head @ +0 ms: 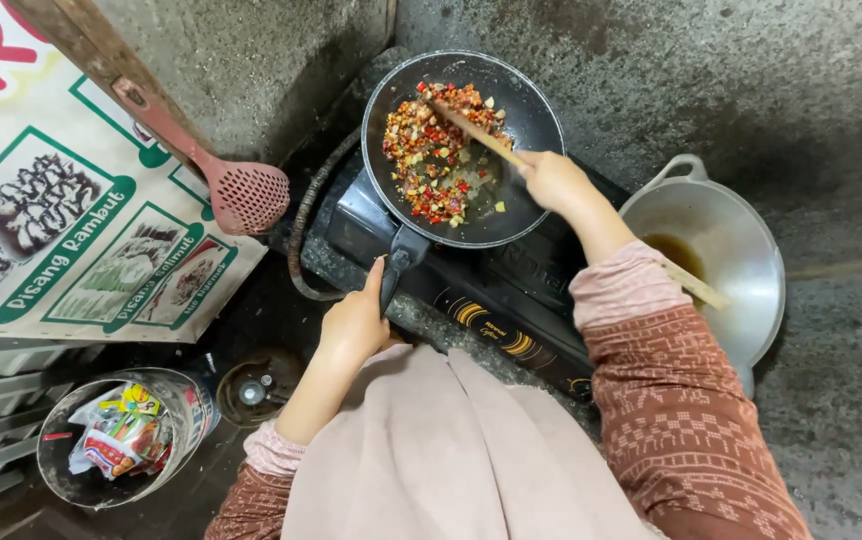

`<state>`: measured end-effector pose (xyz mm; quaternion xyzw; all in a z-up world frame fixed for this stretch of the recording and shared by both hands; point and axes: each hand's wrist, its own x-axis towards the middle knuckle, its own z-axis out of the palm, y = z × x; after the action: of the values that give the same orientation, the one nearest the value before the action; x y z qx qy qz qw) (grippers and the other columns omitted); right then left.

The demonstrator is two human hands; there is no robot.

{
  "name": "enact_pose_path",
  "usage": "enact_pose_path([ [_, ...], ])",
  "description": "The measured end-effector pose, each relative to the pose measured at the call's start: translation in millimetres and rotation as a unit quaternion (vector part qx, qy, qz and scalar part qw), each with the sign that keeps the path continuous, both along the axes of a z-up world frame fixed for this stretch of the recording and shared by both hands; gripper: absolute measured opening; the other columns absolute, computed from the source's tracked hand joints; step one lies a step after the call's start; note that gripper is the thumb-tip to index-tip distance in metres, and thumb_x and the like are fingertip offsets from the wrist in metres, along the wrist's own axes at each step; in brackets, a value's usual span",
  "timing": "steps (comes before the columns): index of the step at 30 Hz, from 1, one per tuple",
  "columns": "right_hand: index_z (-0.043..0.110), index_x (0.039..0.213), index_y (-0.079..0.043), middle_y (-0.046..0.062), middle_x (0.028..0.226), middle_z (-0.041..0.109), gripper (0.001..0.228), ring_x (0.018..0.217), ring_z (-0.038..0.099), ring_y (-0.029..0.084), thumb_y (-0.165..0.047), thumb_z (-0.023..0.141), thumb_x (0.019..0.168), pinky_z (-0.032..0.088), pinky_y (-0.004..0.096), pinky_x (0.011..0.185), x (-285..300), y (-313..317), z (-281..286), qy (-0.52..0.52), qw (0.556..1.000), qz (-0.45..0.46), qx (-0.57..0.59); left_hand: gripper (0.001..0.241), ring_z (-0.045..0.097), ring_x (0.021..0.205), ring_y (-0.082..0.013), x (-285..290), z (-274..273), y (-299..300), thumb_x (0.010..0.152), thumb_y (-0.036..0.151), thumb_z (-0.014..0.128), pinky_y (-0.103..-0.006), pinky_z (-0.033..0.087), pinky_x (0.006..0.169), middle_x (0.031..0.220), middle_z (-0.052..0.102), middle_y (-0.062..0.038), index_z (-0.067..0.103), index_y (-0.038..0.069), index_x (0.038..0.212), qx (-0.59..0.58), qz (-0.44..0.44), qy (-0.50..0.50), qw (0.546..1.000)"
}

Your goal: Stirring a mixture of chopped ingredients in a frying pan on a portable gas stove.

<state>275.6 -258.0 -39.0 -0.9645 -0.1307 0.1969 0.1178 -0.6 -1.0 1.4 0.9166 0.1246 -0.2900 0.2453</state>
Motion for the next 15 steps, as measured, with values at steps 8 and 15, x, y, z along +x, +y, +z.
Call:
enact_pose_path([
  [8,0.065,0.138,-0.019,0.026,0.093,0.07,0.037,0.087,0.075,0.042,-0.028,0.045,0.108,0.059,0.054,0.079,-60.8,14.9,82.8,-0.093,0.97,0.112,-0.196,0.086,0.069,0.107,-0.0442,2.3,2.7,1.0,0.091,0.019,0.062,-0.05,0.058,0.089,0.115,0.067,-0.027,0.014,0.019,0.162,-0.006,0.003,0.016,1.0],
  [15,0.06,0.142,-0.014,0.024,0.089,0.068,0.039,0.075,0.076,0.038,-0.022,0.049,0.106,0.062,0.052,0.067,-105.1,11.9,65.2,-0.129,0.954,0.172,-0.21,0.086,0.069,0.106,-0.0442,0.6,1.1,0.8,0.091,0.019,0.062,-0.0499,0.058,0.088,0.114,0.067,-0.027,0.015,0.019,0.162,-0.005,0.002,0.012,1.0],
])
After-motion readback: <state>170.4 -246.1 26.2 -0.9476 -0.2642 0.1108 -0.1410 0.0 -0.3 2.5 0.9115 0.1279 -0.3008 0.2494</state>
